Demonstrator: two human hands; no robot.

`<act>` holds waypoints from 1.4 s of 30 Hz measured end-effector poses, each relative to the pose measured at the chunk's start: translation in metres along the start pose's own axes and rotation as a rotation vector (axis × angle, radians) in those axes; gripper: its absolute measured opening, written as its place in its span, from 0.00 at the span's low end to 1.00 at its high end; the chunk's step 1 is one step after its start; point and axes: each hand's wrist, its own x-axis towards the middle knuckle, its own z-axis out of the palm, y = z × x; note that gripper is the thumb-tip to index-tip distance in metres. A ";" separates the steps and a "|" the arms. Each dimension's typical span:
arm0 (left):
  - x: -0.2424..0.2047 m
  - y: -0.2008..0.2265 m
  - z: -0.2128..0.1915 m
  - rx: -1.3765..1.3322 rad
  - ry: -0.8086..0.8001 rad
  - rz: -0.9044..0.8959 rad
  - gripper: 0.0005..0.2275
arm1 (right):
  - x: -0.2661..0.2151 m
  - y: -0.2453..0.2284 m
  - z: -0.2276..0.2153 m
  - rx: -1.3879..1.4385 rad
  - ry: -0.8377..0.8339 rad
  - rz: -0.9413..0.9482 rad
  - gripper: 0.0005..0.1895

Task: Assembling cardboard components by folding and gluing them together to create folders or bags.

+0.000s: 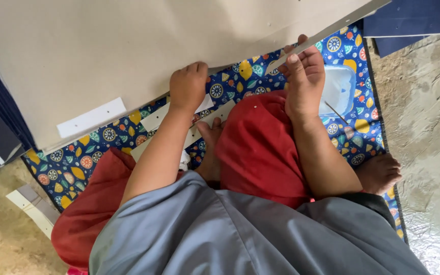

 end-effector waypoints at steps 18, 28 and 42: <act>0.053 0.036 0.018 0.070 0.437 0.518 0.04 | 0.004 0.013 0.003 -0.285 -0.026 -0.055 0.21; 0.035 -0.013 -0.048 0.241 0.088 0.284 0.02 | 0.004 -0.003 0.009 -0.238 -0.073 0.178 0.25; -0.088 -0.043 -0.024 0.010 0.358 -0.556 0.03 | 0.011 0.003 0.087 -0.511 -0.511 0.137 0.19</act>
